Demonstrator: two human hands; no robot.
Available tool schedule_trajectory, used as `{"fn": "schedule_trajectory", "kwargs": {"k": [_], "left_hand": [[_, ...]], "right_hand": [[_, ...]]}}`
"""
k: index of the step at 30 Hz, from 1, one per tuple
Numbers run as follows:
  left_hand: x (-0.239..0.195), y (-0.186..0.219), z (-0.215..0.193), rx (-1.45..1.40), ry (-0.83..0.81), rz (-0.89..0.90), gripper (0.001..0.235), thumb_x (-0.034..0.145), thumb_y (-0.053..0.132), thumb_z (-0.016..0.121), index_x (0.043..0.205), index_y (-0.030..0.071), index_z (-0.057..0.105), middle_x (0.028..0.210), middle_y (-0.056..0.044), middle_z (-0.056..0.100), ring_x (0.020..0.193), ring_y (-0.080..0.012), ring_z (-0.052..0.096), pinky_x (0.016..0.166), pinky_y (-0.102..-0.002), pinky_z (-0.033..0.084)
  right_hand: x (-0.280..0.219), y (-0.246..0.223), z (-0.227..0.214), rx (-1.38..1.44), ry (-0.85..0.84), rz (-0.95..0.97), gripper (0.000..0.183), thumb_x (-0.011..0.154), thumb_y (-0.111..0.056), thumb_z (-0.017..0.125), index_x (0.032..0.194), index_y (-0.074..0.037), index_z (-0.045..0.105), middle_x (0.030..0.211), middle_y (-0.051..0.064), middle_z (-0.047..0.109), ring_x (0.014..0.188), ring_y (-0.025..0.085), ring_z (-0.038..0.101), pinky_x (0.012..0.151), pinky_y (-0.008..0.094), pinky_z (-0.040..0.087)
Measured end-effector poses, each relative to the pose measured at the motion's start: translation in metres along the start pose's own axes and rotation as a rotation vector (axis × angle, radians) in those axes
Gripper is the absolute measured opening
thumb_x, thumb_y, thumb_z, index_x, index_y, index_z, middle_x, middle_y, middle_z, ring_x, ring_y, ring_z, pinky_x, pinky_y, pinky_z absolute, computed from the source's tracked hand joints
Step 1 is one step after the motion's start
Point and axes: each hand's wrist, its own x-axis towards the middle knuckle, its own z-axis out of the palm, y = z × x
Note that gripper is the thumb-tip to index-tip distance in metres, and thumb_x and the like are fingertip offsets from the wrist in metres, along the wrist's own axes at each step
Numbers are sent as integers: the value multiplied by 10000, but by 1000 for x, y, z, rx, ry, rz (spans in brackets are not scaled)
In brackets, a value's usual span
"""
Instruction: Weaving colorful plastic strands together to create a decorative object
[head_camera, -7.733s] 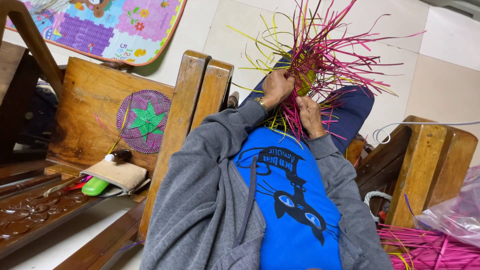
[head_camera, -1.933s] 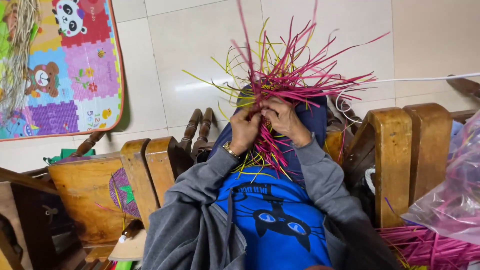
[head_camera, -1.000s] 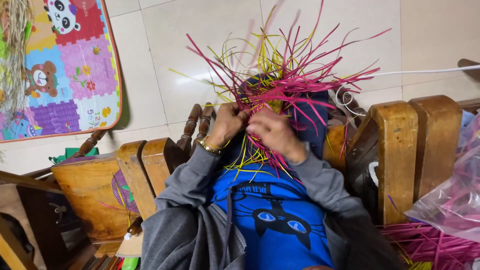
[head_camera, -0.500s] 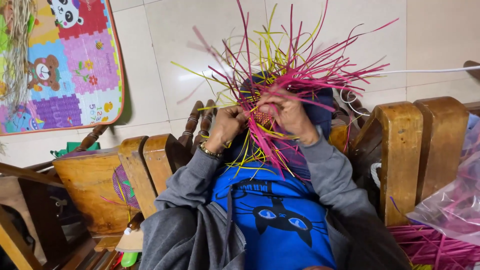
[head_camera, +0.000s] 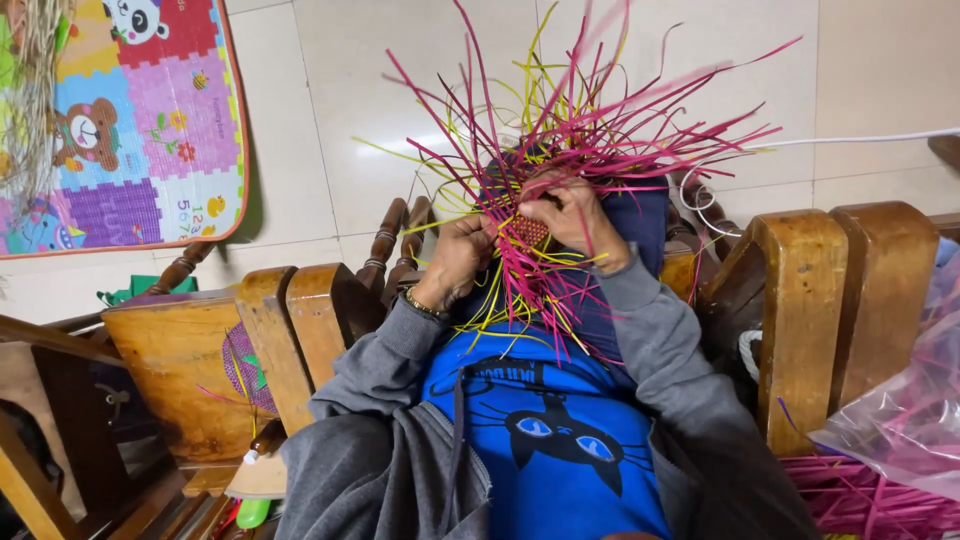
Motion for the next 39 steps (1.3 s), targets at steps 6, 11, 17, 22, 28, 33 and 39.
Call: {"fn": "schedule_trajectory", "kwargs": {"k": [6, 11, 17, 22, 28, 33, 39], "left_hand": [[1, -4, -3, 45, 35, 77, 98, 828, 24, 592, 740, -2, 627, 504, -47, 443, 395, -74, 380, 323, -153, 314], [8, -11, -5, 133, 36, 182, 95, 826, 18, 635, 736, -1, 657, 537, -63, 517, 468, -92, 489, 407, -182, 420], [-3, 2, 4, 192, 44, 233, 94, 814, 11, 624, 735, 26, 674, 531, -18, 506, 506, -71, 456, 441, -174, 372], [-8, 5, 8, 193, 51, 236, 108, 825, 23, 614, 740, 39, 678, 536, -2, 507, 514, -65, 457, 470, -167, 370], [-4, 9, 1, 335, 44, 282, 122, 813, 51, 638, 698, 63, 676, 548, -13, 511, 567, -104, 464, 511, -222, 398], [-13, 49, 26, 568, 60, 226, 133, 824, 183, 660, 721, 116, 710, 582, -16, 581, 606, -127, 531, 559, -282, 455], [10, 0, 19, 1192, 87, 757, 105, 824, 146, 610, 788, 47, 607, 680, -195, 601, 714, -431, 621, 581, -541, 488]], "right_hand": [[-16, -6, -5, -116, -221, 4, 244, 804, -6, 658, 1031, -77, 717, 1062, 223, 614, 971, 475, 576, 834, 539, 477], [-3, -49, -14, -402, -306, -117, 160, 848, -20, 563, 946, -66, 680, 955, 210, 617, 885, 437, 611, 789, 501, 496], [-18, 3, -6, 56, -2, 236, 107, 886, -35, 587, 976, -8, 640, 753, 121, 628, 649, 204, 623, 591, 354, 530], [-13, -23, 3, 4, -27, 126, 222, 929, -223, 612, 1052, -43, 654, 973, 162, 667, 915, 329, 655, 807, 429, 508], [-16, -9, 23, -185, 16, -22, 189, 844, -91, 661, 1027, -103, 707, 904, 110, 634, 828, 341, 638, 767, 436, 518], [-10, -30, 17, -208, -14, -78, 71, 905, -179, 645, 897, -123, 687, 945, 99, 594, 900, 334, 580, 836, 438, 478], [-13, 22, 8, -335, -56, -151, 286, 922, -305, 449, 1036, -91, 600, 935, 117, 557, 932, 350, 573, 829, 447, 473]]}}
